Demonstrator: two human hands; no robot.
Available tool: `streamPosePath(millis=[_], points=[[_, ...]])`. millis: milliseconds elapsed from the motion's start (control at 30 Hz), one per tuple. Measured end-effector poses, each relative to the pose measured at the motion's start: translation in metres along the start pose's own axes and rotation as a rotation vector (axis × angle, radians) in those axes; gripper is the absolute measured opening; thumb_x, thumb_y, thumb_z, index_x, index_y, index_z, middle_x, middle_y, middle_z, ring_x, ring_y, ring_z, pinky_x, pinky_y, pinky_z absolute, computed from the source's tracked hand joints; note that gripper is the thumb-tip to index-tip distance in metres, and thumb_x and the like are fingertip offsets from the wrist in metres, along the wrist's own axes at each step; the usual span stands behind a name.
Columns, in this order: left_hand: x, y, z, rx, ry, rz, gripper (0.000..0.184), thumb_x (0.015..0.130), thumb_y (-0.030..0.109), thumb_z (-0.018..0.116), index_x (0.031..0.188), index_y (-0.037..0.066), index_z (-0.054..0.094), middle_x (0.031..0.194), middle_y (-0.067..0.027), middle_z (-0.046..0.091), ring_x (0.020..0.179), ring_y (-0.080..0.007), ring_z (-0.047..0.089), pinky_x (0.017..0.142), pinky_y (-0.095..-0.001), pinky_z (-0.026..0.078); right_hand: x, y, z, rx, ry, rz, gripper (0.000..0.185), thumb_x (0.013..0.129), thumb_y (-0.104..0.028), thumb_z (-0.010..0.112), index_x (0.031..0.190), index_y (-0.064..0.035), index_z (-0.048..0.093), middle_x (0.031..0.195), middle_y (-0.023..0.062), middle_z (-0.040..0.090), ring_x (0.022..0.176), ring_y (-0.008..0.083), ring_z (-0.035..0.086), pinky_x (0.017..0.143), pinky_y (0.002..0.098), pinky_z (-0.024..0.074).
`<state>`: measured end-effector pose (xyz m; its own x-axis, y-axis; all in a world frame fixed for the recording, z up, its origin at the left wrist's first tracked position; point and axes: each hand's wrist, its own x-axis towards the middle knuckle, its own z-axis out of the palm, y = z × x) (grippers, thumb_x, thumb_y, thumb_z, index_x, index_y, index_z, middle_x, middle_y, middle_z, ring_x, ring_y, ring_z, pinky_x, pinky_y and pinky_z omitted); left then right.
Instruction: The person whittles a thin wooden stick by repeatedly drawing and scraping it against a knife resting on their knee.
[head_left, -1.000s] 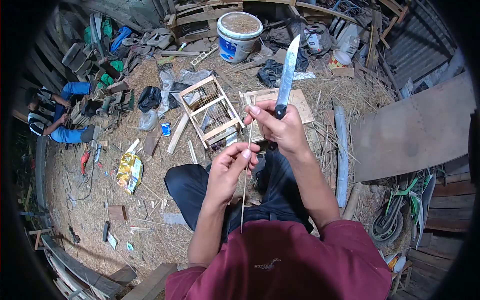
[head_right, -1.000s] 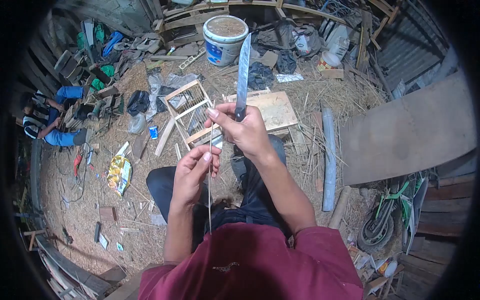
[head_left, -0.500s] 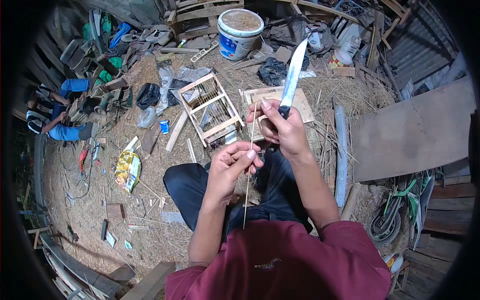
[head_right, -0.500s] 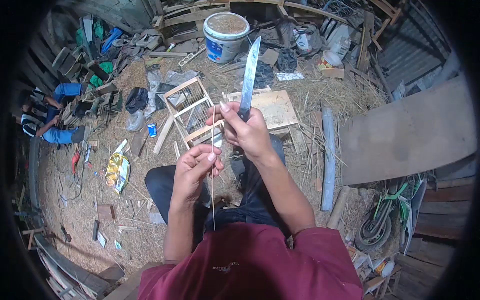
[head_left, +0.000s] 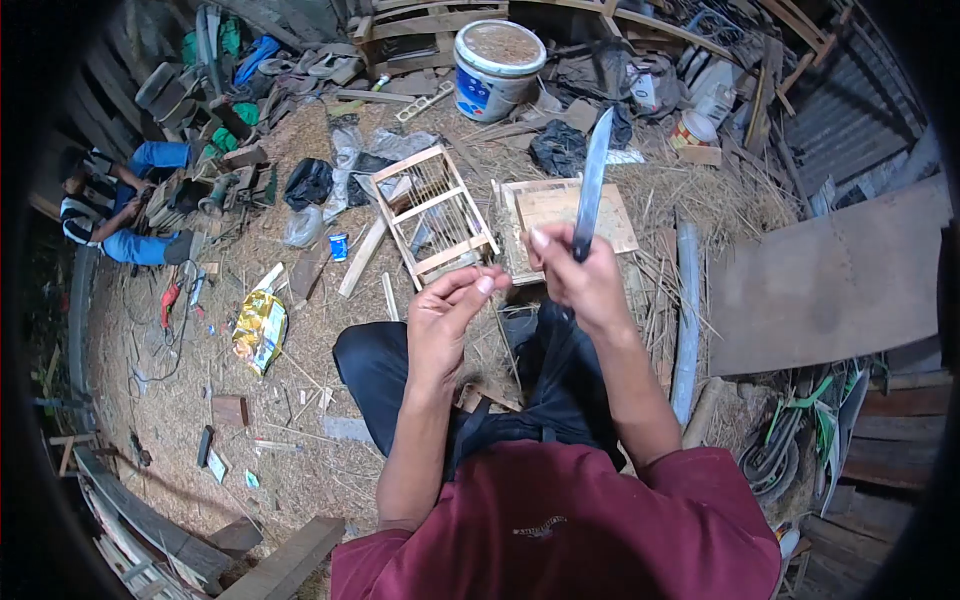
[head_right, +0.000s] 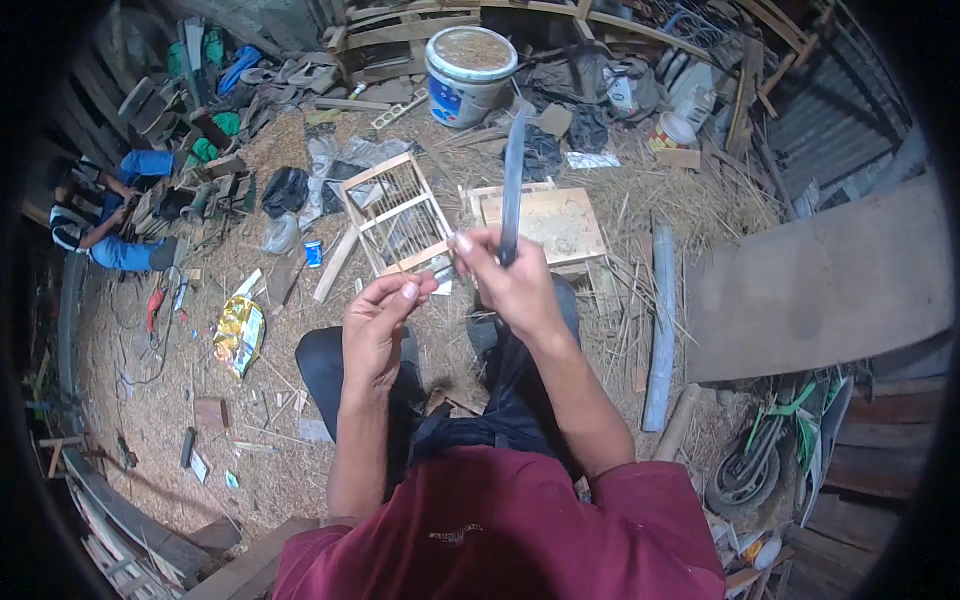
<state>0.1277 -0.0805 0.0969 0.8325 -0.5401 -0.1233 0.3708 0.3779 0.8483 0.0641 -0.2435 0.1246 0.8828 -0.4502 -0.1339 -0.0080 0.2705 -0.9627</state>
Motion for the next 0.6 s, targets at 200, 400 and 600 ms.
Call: streamPosePath(millis=[200, 400, 600], points=[[0.01, -0.01, -0.025, -0.12, 0.088, 0.089, 0.014, 0.092, 0.009, 0.064, 0.104, 0.001, 0.067, 0.094, -0.0063, 0.069, 0.077, -0.0107, 0.061, 0.07, -0.0256, 0.047, -0.041, 0.045, 0.013, -0.159, -0.139, 0.122, 0.029, 0.097, -0.028, 0.06, 0.114, -0.0051, 0.065, 0.067, -0.0003, 0.061, 0.045, 0.0013, 0.038, 0.041, 0.0185, 0.0266], [-0.007, 0.002, -0.024, -0.087, -0.114, 0.086, 0.027, 0.096, 0.02, 0.059, 0.109, -0.004, 0.063, 0.089, -0.0098, 0.066, 0.073, -0.013, 0.061, 0.06, -0.0241, 0.047, -0.032, 0.057, 0.013, -0.157, -0.037, 0.013, 0.024, 0.097, -0.023, 0.061, 0.104, -0.0004, 0.066, 0.082, 0.0076, 0.071, 0.06, 0.0035, 0.053, 0.054, 0.0195, 0.0406], [-0.024, 0.014, -0.031, -0.175, -0.326, 0.027, 0.09, 0.095, 0.068, 0.029, 0.132, -0.013, 0.045, 0.103, -0.0217, 0.065, 0.078, -0.0199, 0.064, 0.058, -0.0252, 0.05, -0.018, 0.038, -0.009, -0.131, -0.013, -0.091, 0.022, 0.093, -0.017, 0.067, 0.1, 0.0037, 0.066, 0.083, 0.0062, 0.07, 0.077, 0.0067, 0.063, 0.071, 0.021, 0.0485]])
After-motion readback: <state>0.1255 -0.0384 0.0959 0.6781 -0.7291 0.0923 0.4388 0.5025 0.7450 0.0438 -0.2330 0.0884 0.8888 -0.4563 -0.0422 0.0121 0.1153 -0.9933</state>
